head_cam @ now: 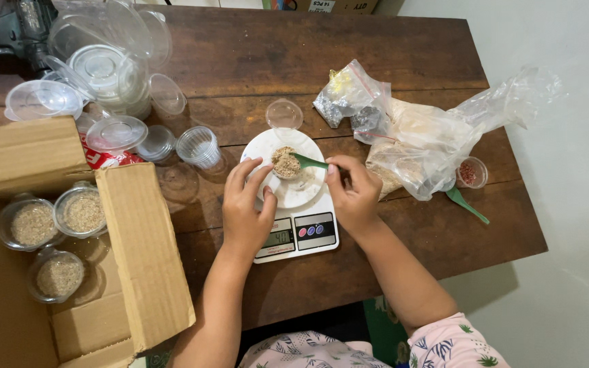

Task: The person scoops seeds from a bag and pours them into a small plastic cup on a digital scale to measure a specific weight, then transfers the measured seeds into a small plastic bag.

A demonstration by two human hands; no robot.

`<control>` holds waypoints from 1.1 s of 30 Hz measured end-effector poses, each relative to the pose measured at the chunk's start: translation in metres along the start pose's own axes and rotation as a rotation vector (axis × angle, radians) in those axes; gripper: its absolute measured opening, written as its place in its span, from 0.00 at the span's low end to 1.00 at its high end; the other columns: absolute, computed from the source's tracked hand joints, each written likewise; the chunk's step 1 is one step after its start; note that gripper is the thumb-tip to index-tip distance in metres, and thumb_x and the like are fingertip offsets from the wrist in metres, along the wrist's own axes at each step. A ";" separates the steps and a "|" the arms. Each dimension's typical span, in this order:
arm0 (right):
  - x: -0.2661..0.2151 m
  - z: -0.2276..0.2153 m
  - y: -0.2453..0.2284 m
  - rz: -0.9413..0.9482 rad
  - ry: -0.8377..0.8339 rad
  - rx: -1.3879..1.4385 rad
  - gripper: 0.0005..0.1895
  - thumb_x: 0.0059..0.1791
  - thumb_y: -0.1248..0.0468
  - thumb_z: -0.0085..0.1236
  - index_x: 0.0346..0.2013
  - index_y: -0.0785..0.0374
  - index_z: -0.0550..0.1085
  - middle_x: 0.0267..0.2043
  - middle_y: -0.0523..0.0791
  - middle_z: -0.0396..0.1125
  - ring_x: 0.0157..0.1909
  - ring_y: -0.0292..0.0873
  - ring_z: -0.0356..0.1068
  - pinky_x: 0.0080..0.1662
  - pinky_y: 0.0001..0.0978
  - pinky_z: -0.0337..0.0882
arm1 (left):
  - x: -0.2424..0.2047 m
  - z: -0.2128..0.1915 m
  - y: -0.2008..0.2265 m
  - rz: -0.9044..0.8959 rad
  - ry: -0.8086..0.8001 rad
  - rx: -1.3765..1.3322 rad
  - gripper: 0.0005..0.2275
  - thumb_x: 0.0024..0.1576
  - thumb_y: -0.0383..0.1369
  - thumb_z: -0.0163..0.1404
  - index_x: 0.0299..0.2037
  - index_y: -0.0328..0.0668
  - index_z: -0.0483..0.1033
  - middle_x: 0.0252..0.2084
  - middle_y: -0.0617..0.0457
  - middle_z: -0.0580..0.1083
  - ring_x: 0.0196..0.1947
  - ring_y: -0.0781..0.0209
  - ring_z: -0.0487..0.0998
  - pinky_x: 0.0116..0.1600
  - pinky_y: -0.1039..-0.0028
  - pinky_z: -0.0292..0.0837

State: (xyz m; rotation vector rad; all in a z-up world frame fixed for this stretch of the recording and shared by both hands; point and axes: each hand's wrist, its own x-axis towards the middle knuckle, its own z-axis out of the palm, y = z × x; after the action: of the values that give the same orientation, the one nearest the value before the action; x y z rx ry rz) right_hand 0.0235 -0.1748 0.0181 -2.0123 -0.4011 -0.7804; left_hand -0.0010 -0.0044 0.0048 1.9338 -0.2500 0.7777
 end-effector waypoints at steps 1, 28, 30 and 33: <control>-0.003 0.001 0.005 -0.046 -0.002 -0.034 0.03 0.42 0.72 0.51 0.26 0.64 0.73 0.15 0.41 0.64 0.16 0.37 0.61 0.22 0.22 0.63 | 0.000 0.000 0.001 -0.006 -0.002 -0.003 0.15 0.43 0.19 0.43 0.40 0.38 0.72 0.42 0.46 0.68 0.47 0.43 0.67 0.50 0.58 0.62; 0.014 0.002 -0.016 0.141 -0.001 0.134 0.04 0.43 0.74 0.47 0.29 0.66 0.70 0.14 0.45 0.64 0.16 0.33 0.58 0.22 0.20 0.59 | -0.001 -0.002 0.002 -0.019 0.007 -0.025 0.15 0.43 0.18 0.44 0.40 0.38 0.72 0.42 0.46 0.68 0.47 0.43 0.67 0.50 0.58 0.62; 0.013 0.002 -0.017 0.152 -0.015 0.151 0.05 0.43 0.75 0.47 0.29 0.66 0.71 0.14 0.45 0.64 0.16 0.34 0.58 0.22 0.20 0.59 | -0.002 0.000 0.000 -0.013 0.011 -0.025 0.15 0.43 0.19 0.43 0.41 0.38 0.72 0.43 0.46 0.68 0.47 0.44 0.67 0.50 0.58 0.62; 0.012 0.002 -0.016 0.152 -0.025 0.161 0.05 0.42 0.75 0.47 0.28 0.66 0.71 0.14 0.45 0.64 0.16 0.34 0.58 0.22 0.20 0.59 | -0.002 0.000 -0.002 -0.009 0.013 -0.024 0.15 0.43 0.19 0.43 0.41 0.39 0.72 0.43 0.47 0.68 0.47 0.44 0.67 0.50 0.58 0.62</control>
State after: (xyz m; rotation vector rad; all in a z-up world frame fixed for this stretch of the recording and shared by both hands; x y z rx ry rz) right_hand 0.0241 -0.1647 0.0356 -1.8795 -0.3109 -0.6097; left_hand -0.0016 -0.0036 0.0015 1.9055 -0.2410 0.7776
